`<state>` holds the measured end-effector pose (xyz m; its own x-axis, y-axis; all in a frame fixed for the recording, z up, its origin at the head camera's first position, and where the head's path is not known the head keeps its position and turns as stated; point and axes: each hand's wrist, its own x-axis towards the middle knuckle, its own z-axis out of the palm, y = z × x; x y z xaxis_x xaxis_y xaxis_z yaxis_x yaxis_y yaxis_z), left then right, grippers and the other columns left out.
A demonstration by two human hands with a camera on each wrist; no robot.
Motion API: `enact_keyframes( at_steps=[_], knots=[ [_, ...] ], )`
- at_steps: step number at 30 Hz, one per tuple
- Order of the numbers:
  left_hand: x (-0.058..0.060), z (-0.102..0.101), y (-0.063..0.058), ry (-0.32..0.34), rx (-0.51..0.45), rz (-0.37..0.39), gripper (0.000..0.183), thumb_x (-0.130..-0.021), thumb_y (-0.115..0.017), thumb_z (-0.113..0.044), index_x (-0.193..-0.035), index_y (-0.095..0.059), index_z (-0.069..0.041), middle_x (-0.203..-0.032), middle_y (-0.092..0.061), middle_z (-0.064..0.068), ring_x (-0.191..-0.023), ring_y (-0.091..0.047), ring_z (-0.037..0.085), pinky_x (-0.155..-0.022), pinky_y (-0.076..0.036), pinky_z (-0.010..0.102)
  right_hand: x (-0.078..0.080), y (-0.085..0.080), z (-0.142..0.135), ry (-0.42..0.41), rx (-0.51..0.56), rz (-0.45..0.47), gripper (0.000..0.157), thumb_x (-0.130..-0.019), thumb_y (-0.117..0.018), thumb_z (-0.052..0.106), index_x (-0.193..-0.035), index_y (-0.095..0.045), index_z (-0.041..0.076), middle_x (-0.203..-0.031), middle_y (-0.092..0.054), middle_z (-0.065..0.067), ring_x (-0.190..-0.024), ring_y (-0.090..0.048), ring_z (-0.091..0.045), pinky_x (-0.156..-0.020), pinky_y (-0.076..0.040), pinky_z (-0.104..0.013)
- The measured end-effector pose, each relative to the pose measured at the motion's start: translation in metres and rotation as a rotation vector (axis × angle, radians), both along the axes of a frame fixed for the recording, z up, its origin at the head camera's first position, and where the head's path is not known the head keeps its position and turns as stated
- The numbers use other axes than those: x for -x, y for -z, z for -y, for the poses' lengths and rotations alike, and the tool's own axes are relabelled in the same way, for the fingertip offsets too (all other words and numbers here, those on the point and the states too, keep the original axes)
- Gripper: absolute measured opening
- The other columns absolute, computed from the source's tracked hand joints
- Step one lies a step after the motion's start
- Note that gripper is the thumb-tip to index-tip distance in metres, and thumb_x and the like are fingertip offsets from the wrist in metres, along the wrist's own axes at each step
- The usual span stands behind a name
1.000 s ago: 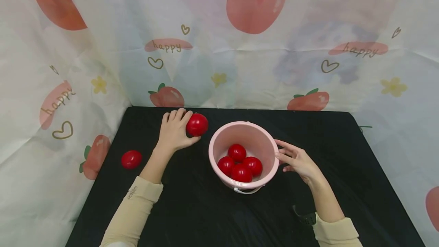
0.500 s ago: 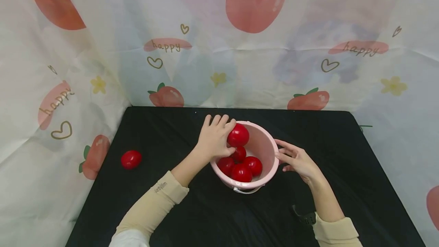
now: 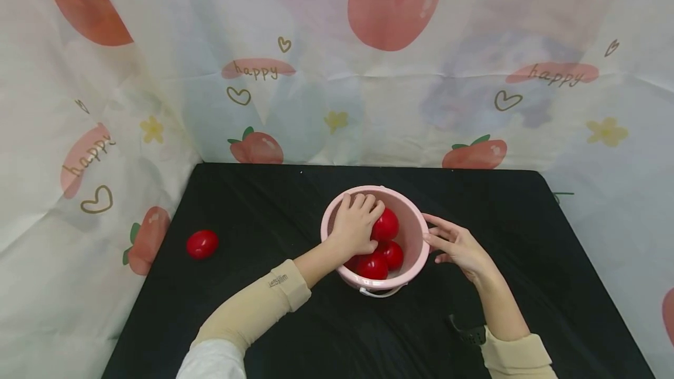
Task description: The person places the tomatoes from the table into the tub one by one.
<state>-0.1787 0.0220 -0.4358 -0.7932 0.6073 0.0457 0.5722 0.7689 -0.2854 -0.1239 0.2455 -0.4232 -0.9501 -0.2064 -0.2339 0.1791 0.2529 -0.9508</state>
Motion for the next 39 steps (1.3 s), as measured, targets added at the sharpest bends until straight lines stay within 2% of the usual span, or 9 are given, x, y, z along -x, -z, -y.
enact_keyframes(
  at_steps=[10, 20, 25, 29, 35, 39],
  knots=[
    [0.004, -0.011, 0.005, 0.012, 0.207, 0.021, 0.086, -0.067, -0.062, -0.064, -0.136, -0.031, -0.024, -0.127, -0.041, 0.001, -0.114, -0.036, 0.019, -0.093, -0.036, 0.040, 0.000, -0.001, -0.001, 0.004, -0.005, 0.001, 0.058, -0.090, -0.059, 0.018, -0.139, -0.033, 0.000, -0.092, -0.062, 0.003, -0.074, -0.059, -0.010, -0.056, -0.052, -0.027],
    [0.006, -0.014, 0.009, -0.009, 0.286, 0.014, 0.078, -0.075, -0.055, -0.064, -0.137, -0.032, -0.022, -0.127, -0.044, 0.000, -0.113, -0.039, 0.019, -0.094, -0.037, 0.040, 0.000, 0.000, -0.001, 0.008, -0.007, -0.002, 0.058, -0.090, -0.059, 0.018, -0.139, -0.033, 0.000, -0.093, -0.062, 0.002, -0.075, -0.060, -0.010, -0.056, -0.052, -0.027],
    [0.004, -0.013, 0.007, 0.006, 0.260, 0.008, 0.077, -0.076, -0.055, -0.062, -0.136, -0.031, -0.021, -0.126, -0.042, 0.001, -0.112, -0.038, 0.019, -0.092, -0.038, 0.040, 0.000, 0.000, -0.001, 0.005, -0.005, -0.003, 0.058, -0.090, -0.058, 0.018, -0.139, -0.033, 0.000, -0.093, -0.062, 0.001, -0.075, -0.060, -0.010, -0.056, -0.052, -0.027],
    [0.001, -0.010, 0.000, 0.017, 0.221, 0.001, 0.078, -0.074, -0.057, -0.062, -0.136, -0.031, -0.022, -0.126, -0.042, 0.001, -0.112, -0.038, 0.019, -0.091, -0.039, 0.038, 0.000, 0.000, 0.000, 0.004, -0.003, -0.006, 0.058, -0.090, -0.058, 0.018, -0.139, -0.033, 0.000, -0.093, -0.062, 0.002, -0.075, -0.059, -0.010, -0.056, -0.052, -0.026],
    [-0.004, 0.008, -0.019, 0.028, 0.036, -0.009, 0.075, -0.072, -0.063, -0.058, -0.133, -0.036, -0.022, -0.124, -0.044, 0.001, -0.114, -0.039, 0.018, -0.091, -0.039, 0.037, 0.000, 0.000, 0.000, 0.000, -0.007, -0.006, 0.058, -0.090, -0.058, 0.018, -0.139, -0.033, 0.000, -0.093, -0.062, 0.002, -0.075, -0.060, -0.010, -0.056, -0.052, -0.028],
    [-0.005, 0.032, -0.033, -0.012, -0.107, -0.053, 0.072, -0.072, -0.063, -0.057, -0.130, -0.039, -0.021, -0.121, -0.046, 0.002, -0.111, -0.041, 0.019, -0.089, -0.039, 0.037, 0.000, 0.000, 0.000, 0.001, -0.011, -0.006, 0.058, -0.090, -0.058, 0.019, -0.139, -0.033, 0.000, -0.094, -0.062, 0.001, -0.075, -0.060, -0.010, -0.057, -0.052, -0.028]
  ],
)
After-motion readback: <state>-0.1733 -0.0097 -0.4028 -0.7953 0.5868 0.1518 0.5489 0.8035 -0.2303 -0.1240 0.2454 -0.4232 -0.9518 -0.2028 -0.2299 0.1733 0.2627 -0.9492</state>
